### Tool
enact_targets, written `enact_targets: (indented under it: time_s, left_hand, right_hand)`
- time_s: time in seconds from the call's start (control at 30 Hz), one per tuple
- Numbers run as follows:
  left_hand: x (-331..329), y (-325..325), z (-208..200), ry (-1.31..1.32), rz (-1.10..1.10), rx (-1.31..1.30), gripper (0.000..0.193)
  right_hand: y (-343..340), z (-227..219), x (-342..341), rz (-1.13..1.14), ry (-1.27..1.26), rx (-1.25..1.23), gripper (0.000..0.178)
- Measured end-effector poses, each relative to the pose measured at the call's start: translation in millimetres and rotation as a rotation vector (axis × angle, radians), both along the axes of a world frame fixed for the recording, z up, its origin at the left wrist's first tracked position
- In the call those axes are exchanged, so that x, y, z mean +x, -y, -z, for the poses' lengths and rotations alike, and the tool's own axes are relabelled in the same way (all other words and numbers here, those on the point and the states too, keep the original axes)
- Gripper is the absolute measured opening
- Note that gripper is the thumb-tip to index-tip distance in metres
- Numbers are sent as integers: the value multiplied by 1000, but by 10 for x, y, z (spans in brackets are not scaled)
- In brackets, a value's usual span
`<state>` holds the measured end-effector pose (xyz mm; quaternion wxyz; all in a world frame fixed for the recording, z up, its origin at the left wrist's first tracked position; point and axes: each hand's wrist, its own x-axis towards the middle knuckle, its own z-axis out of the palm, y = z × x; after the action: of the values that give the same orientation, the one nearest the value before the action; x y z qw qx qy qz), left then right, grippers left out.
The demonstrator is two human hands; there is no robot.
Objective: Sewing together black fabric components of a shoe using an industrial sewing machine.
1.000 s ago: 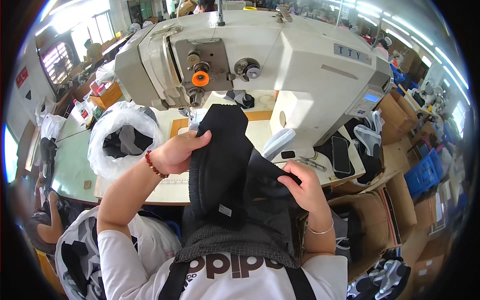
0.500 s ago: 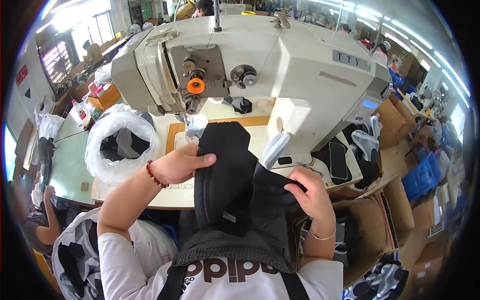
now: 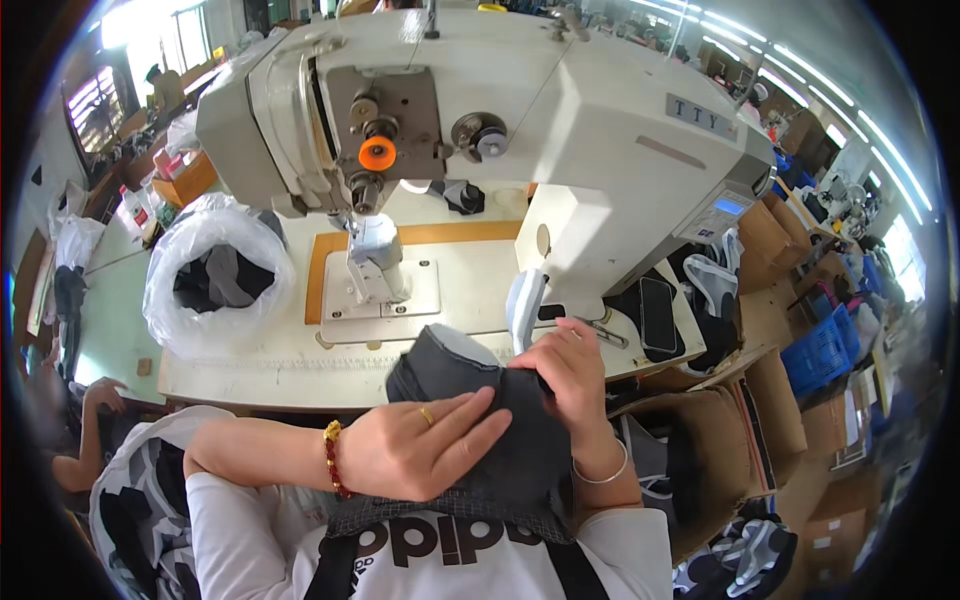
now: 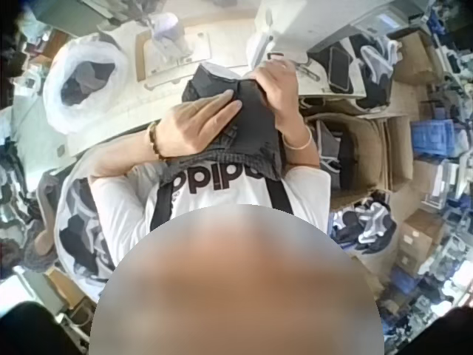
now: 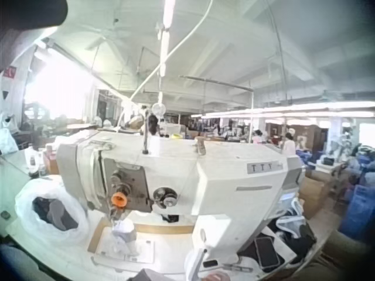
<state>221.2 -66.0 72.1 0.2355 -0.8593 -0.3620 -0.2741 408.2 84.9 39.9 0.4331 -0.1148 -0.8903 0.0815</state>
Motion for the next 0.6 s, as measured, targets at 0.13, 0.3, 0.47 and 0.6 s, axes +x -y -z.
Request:
enact_targets:
  time_s: [0.13, 0.3, 0.47, 0.6]
  left_hand:
    - [62, 57, 242, -113, 74, -38, 48]
    - [180, -43, 502, -133, 96, -38, 48]
    - [278, -120, 576, -117, 76, -1, 45]
    - [303, -142, 584, -117, 67, 9, 45]
  right_hand:
    - [-5, 133, 12, 16, 50, 126, 6]
    - [-243, 418, -71, -131, -96, 27, 7]
    - [-323, 725, -201, -264, -381, -191, 12]
    - [-290, 809, -295, -318, -449, -238, 17]
